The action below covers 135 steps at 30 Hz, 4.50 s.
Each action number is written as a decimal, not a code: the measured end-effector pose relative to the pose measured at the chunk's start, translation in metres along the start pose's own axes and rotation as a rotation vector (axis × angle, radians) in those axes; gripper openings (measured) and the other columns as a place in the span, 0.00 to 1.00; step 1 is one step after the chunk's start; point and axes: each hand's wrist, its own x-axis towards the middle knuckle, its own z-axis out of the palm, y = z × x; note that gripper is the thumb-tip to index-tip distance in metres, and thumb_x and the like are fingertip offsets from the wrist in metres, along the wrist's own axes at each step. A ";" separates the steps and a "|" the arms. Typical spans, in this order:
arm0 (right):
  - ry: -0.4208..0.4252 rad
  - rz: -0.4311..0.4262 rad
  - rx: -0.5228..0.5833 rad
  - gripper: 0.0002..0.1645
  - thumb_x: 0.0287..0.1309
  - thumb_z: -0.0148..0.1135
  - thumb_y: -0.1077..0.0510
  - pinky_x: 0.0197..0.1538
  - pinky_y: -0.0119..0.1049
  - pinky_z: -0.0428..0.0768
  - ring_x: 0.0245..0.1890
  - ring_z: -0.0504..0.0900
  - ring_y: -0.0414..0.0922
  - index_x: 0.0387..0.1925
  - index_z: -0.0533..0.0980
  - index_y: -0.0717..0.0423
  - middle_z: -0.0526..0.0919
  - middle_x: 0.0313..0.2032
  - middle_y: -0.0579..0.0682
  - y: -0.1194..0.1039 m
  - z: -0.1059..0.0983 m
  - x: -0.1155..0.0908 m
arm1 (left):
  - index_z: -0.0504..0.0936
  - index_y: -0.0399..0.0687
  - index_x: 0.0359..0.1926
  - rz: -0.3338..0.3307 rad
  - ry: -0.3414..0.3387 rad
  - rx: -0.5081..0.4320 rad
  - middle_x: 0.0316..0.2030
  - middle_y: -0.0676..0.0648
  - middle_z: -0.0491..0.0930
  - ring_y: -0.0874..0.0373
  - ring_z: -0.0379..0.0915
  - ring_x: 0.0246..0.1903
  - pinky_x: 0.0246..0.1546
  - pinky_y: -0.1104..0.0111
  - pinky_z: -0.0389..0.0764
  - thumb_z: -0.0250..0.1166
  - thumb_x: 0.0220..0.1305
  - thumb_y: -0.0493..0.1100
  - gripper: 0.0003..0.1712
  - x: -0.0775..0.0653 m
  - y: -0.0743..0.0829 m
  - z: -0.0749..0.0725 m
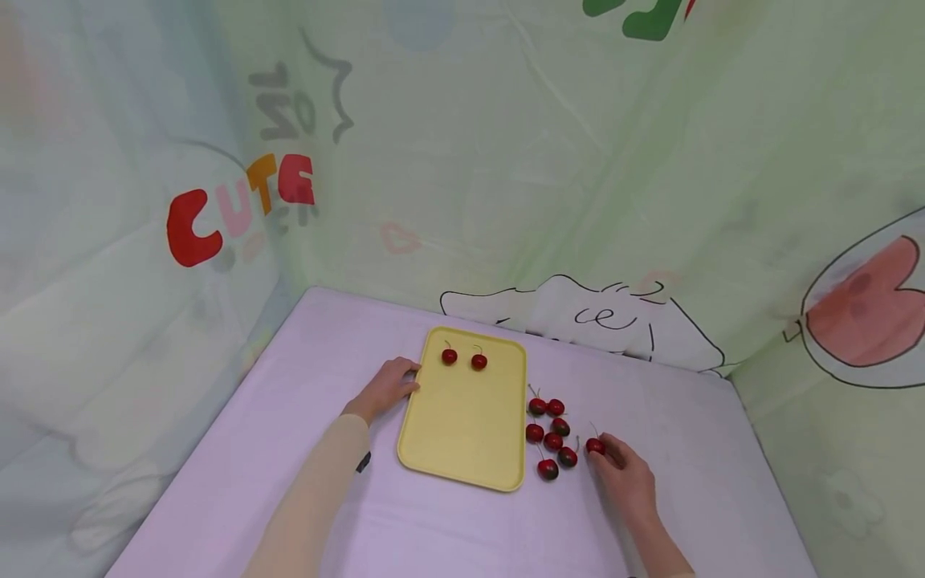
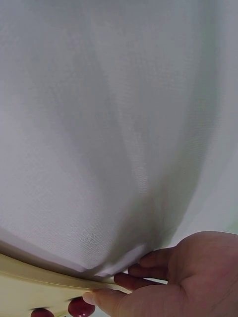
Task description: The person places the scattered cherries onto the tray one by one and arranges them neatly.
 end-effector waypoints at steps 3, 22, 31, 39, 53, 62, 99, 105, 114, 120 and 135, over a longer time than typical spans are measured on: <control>0.018 -0.015 0.020 0.32 0.66 0.62 0.53 0.53 0.47 0.80 0.60 0.74 0.59 0.66 0.68 0.64 0.73 0.61 0.66 -0.012 -0.006 0.001 | 0.73 0.37 0.61 0.001 0.001 0.006 0.60 0.41 0.72 0.47 0.64 0.63 0.68 0.58 0.63 0.62 0.68 0.40 0.23 -0.001 0.001 0.000; 0.023 -0.008 0.135 0.32 0.69 0.58 0.51 0.62 0.48 0.74 0.64 0.70 0.55 0.70 0.65 0.55 0.71 0.64 0.60 -0.065 0.006 0.069 | 0.72 0.37 0.62 0.006 -0.012 -0.008 0.61 0.40 0.71 0.46 0.63 0.64 0.68 0.58 0.62 0.61 0.69 0.39 0.23 -0.002 0.003 -0.004; 0.011 -0.041 0.155 0.30 0.68 0.59 0.54 0.62 0.47 0.75 0.62 0.71 0.55 0.68 0.67 0.56 0.73 0.62 0.60 -0.098 0.033 0.096 | 0.72 0.37 0.61 0.013 0.000 -0.001 0.60 0.41 0.71 0.46 0.62 0.64 0.68 0.58 0.63 0.62 0.69 0.39 0.23 -0.001 0.002 -0.003; -0.019 -0.044 0.154 0.29 0.67 0.59 0.55 0.62 0.47 0.75 0.59 0.73 0.54 0.67 0.68 0.58 0.75 0.59 0.60 -0.118 0.055 0.104 | 0.73 0.36 0.61 0.018 0.002 -0.007 0.60 0.41 0.71 0.46 0.63 0.63 0.68 0.57 0.63 0.61 0.69 0.39 0.22 -0.003 0.004 -0.005; -0.085 -0.053 0.071 0.27 0.66 0.60 0.58 0.59 0.49 0.77 0.56 0.73 0.56 0.64 0.70 0.62 0.75 0.57 0.62 -0.129 0.090 0.110 | 0.73 0.36 0.61 0.018 -0.001 0.003 0.59 0.40 0.71 0.45 0.63 0.63 0.68 0.56 0.63 0.61 0.68 0.38 0.22 -0.005 0.007 -0.006; -0.123 -0.123 -0.033 0.27 0.64 0.61 0.60 0.60 0.50 0.75 0.53 0.73 0.57 0.62 0.71 0.66 0.76 0.56 0.65 -0.127 0.107 0.113 | 0.72 0.37 0.63 0.000 -0.018 0.006 0.61 0.41 0.71 0.46 0.62 0.64 0.68 0.57 0.62 0.61 0.69 0.40 0.23 0.000 0.002 -0.004; -0.149 -0.205 -0.148 0.28 0.64 0.60 0.63 0.63 0.51 0.72 0.59 0.72 0.59 0.64 0.69 0.70 0.73 0.59 0.67 -0.128 0.118 0.110 | 0.73 0.36 0.60 -0.008 0.004 -0.003 0.59 0.41 0.71 0.46 0.63 0.63 0.67 0.58 0.63 0.62 0.68 0.38 0.22 -0.003 0.009 -0.001; -0.152 -0.210 -0.138 0.29 0.64 0.59 0.63 0.62 0.51 0.73 0.61 0.72 0.59 0.65 0.67 0.69 0.72 0.61 0.68 -0.133 0.109 0.105 | 0.73 0.37 0.61 -0.005 -0.003 0.011 0.59 0.41 0.71 0.46 0.63 0.63 0.67 0.58 0.64 0.62 0.68 0.38 0.22 -0.002 0.007 -0.002; -0.150 -0.205 -0.085 0.30 0.65 0.60 0.62 0.63 0.52 0.72 0.61 0.71 0.61 0.65 0.67 0.69 0.72 0.61 0.67 -0.135 0.085 0.090 | 0.72 0.37 0.62 0.009 -0.008 -0.003 0.60 0.40 0.71 0.46 0.63 0.64 0.68 0.58 0.63 0.61 0.69 0.39 0.23 -0.002 0.003 -0.001; -0.124 -0.213 -0.065 0.30 0.67 0.58 0.58 0.64 0.52 0.72 0.62 0.71 0.59 0.67 0.66 0.66 0.71 0.63 0.64 -0.114 0.070 0.091 | 0.72 0.35 0.62 0.025 0.003 0.011 0.59 0.39 0.71 0.44 0.63 0.63 0.67 0.56 0.64 0.61 0.69 0.38 0.22 -0.003 0.004 -0.002; -0.045 -0.083 0.008 0.31 0.70 0.56 0.53 0.63 0.50 0.73 0.64 0.70 0.59 0.68 0.65 0.63 0.71 0.63 0.64 -0.073 0.006 0.049 | 0.72 0.39 0.63 -0.022 -0.024 0.009 0.61 0.42 0.70 0.48 0.62 0.64 0.68 0.58 0.63 0.61 0.70 0.41 0.23 0.000 0.002 -0.002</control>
